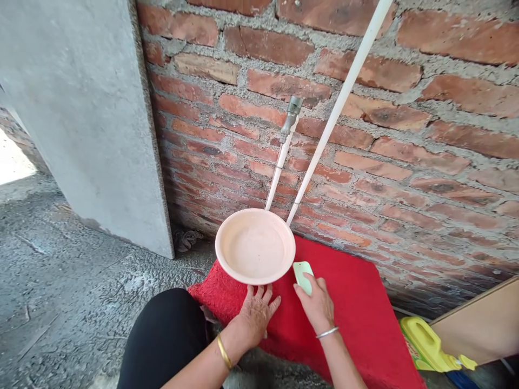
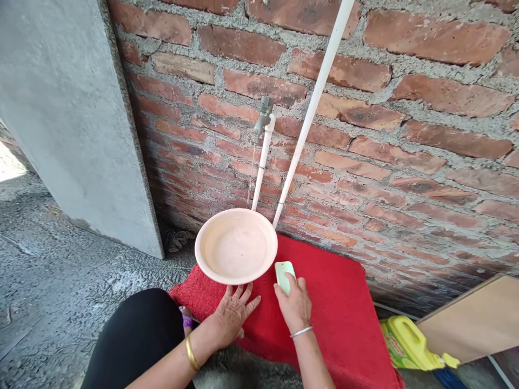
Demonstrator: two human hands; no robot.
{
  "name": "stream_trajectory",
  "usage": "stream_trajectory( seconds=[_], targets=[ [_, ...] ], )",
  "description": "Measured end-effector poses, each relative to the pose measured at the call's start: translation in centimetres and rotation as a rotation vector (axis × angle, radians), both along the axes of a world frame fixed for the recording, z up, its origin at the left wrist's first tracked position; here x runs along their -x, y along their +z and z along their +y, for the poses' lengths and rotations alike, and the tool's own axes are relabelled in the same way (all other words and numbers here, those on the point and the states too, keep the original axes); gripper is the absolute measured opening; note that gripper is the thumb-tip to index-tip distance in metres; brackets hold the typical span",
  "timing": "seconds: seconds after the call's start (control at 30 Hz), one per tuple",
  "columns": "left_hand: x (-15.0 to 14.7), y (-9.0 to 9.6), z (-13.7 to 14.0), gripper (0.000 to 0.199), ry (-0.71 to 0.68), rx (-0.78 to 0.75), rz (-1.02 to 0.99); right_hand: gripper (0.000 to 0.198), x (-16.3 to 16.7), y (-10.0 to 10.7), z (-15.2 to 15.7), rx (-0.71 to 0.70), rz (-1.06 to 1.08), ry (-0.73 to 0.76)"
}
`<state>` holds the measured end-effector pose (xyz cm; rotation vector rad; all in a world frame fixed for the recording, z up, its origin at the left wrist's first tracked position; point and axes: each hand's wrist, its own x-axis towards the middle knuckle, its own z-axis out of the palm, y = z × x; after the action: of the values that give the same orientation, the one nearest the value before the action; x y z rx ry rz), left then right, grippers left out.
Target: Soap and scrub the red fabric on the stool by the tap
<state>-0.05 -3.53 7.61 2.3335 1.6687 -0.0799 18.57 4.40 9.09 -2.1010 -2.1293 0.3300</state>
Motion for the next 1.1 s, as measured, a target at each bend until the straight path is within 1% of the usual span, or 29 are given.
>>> stream_trajectory(
  seconds=[0.07, 0.13, 0.2, 0.33, 0.4, 0.47, 0.6, 0.67, 0.7, 0.77, 0.9, 0.97, 1.03, 1.1],
  targets=[
    [0.1, 0.1, 0.0, 0.092, -0.002, 0.003, 0.011, 0.044, 1.7, -0.2, 0.2, 0.012, 0.007, 0.062],
    [0.1, 0.1, 0.0, 0.091, -0.003, -0.004, 0.019, 0.043, 1.8, -0.4, 0.5, 0.027, 0.009, 0.08],
    [0.1, -0.1, 0.0, 0.091, -0.005, -0.015, 0.021, 0.045, 0.4, -0.5, 1.0, 0.044, 0.001, 0.027],
    [-0.1, -1.0, -0.1, 0.09, -0.004, -0.026, 0.007, 0.052, -3.5, -0.1, 1.7, 0.059, -0.034, -0.178],
    [-0.2, -1.5, -0.1, 0.09, 0.006, -0.036, 0.001, 0.053, -4.0, 0.1, 1.8, 0.047, -0.03, -0.2],
    [-0.3, -1.9, -0.1, 0.091, 0.013, -0.053, 0.001, 0.052, -2.9, 0.1, 1.7, 0.033, -0.011, -0.151],
    [-0.2, -2.0, -0.1, 0.093, 0.007, -0.084, 0.01, 0.046, 1.1, -0.5, 1.6, 0.028, 0.024, -0.001],
    [-0.1, -1.9, -0.1, 0.093, 0.004, -0.086, 0.017, 0.045, 2.0, -0.7, 1.8, 0.039, 0.029, 0.041],
    [-0.1, -1.8, -0.1, 0.093, 0.004, -0.084, 0.02, 0.045, 1.9, -0.8, 2.0, 0.044, 0.023, 0.037],
    [-0.1, -1.7, -0.1, 0.092, 0.002, -0.075, 0.022, 0.047, 0.3, -0.7, 2.3, 0.049, 0.002, -0.021],
    [-0.3, -1.3, 0.0, 0.091, -0.004, -0.031, 0.027, 0.056, -4.8, -0.1, 2.3, 0.066, -0.027, -0.243],
    [-0.4, -1.2, 0.0, 0.089, -0.004, -0.021, 0.03, 0.058, -6.4, 0.0, 1.9, 0.067, -0.009, -0.303],
    [-0.4, -0.9, 0.0, 0.087, -0.007, -0.022, 0.034, 0.058, -6.3, 0.0, 1.3, 0.058, 0.031, -0.274],
    [-0.3, -0.7, -0.1, 0.087, -0.01, -0.037, 0.037, 0.056, -4.8, -0.3, 0.5, 0.048, 0.066, -0.185]
  ],
)
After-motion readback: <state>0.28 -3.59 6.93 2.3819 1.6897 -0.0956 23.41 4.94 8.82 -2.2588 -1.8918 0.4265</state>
